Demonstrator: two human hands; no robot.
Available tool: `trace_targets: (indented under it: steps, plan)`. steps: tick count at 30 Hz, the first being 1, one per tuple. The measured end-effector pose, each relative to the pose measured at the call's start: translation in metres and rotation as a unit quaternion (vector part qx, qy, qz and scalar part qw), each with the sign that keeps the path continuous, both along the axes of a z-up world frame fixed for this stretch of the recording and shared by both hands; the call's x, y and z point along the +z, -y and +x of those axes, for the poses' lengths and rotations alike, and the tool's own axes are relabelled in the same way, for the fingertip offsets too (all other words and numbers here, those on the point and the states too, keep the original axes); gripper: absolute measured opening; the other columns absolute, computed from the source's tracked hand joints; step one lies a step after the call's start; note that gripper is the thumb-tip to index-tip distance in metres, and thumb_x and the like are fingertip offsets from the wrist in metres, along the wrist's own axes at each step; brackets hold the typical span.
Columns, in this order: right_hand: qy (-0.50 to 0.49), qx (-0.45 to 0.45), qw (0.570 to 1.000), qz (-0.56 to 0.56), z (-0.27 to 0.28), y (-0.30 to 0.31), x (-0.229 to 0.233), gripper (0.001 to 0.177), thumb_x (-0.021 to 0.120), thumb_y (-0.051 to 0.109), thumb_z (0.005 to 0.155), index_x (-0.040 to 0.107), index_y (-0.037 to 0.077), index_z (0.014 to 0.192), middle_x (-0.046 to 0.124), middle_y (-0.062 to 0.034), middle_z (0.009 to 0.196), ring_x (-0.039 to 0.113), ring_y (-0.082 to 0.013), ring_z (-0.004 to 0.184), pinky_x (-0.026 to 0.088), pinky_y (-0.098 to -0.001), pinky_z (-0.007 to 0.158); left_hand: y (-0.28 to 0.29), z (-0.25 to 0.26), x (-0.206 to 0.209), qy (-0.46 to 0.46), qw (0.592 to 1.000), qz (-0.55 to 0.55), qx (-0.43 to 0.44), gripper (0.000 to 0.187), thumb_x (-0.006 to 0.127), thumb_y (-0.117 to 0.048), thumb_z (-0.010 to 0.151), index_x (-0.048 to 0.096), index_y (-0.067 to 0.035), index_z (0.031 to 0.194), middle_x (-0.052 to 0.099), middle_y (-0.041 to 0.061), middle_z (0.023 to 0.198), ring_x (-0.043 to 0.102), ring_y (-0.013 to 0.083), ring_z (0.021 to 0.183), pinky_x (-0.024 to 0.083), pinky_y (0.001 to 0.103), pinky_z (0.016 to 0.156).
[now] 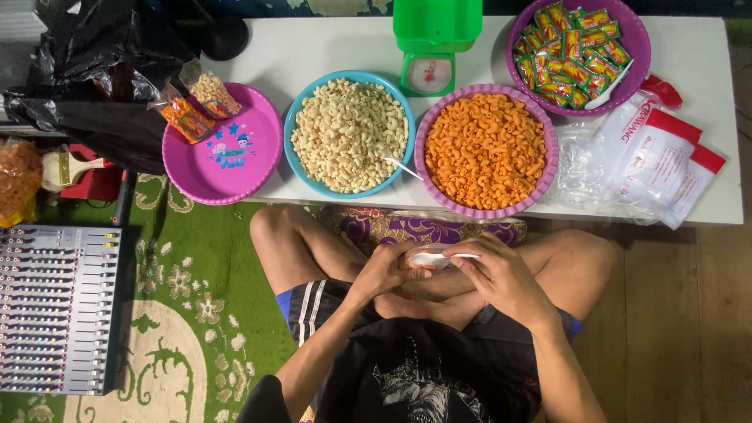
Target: A person sitting on the floor is packing orange snacks into small plastic bags using a spoon.
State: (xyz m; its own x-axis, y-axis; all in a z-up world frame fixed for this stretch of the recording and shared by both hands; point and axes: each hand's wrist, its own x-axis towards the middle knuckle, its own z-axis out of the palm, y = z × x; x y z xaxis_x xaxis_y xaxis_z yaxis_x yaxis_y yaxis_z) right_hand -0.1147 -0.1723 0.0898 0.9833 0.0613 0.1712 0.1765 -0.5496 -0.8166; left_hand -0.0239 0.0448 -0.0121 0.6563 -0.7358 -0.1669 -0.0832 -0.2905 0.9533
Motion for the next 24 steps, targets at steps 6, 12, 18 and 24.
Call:
trace_targets:
  steps: [6, 12, 18, 24]
  plan:
    - [-0.026, 0.008, 0.999, 0.027, -0.001, 0.003, -0.004, 0.021, 0.06, 0.016, 0.1, 0.078, 0.015, 0.111, 0.08, -0.0036, 0.102, 0.071, -0.0233, 0.088, 0.057, -0.0356, 0.081, -0.004, 0.001, -0.006, -0.008, 1.0, 0.008, 0.001, 0.051, 0.091, -0.034, 0.073, 0.073, -0.013, 0.116, 0.077, 0.015, 0.101, 0.074, 0.0348, 0.098, 0.057, 0.043, 0.083]
    - [0.006, -0.013, 1.0, -0.025, -0.003, 0.006, 0.0, 0.019, 0.061, 0.016, 0.1, 0.077, 0.017, 0.109, 0.078, -0.0021, 0.1, 0.07, -0.0243, 0.086, 0.057, -0.0364, 0.078, -0.005, -0.001, -0.017, -0.007, 1.0, 0.018, -0.004, 0.054, 0.091, -0.033, 0.071, 0.073, -0.014, 0.118, 0.076, 0.015, 0.092, 0.074, 0.0342, 0.09, 0.057, 0.044, 0.079]
    - [0.033, -0.038, 0.996, -0.067, -0.008, 0.001, 0.008, 0.021, 0.059, 0.018, 0.101, 0.077, 0.022, 0.112, 0.076, 0.0006, 0.104, 0.067, -0.022, 0.085, 0.056, -0.0335, 0.078, -0.01, -0.006, -0.065, 0.004, 0.999, 0.033, -0.007, 0.05, 0.09, -0.031, 0.072, 0.073, -0.015, 0.116, 0.074, 0.014, 0.087, 0.073, 0.0307, 0.086, 0.055, 0.043, 0.076]
    - [0.021, -0.006, 0.994, -0.106, -0.013, 0.003, 0.023, 0.016, 0.061, 0.014, 0.099, 0.075, 0.015, 0.106, 0.076, -0.0052, 0.099, 0.067, -0.0269, 0.082, 0.057, -0.037, 0.075, -0.004, 0.001, -0.008, 0.01, 1.0, 0.021, -0.006, 0.051, 0.09, -0.033, 0.072, 0.073, -0.015, 0.117, 0.076, 0.014, 0.093, 0.074, 0.0328, 0.092, 0.057, 0.042, 0.078]
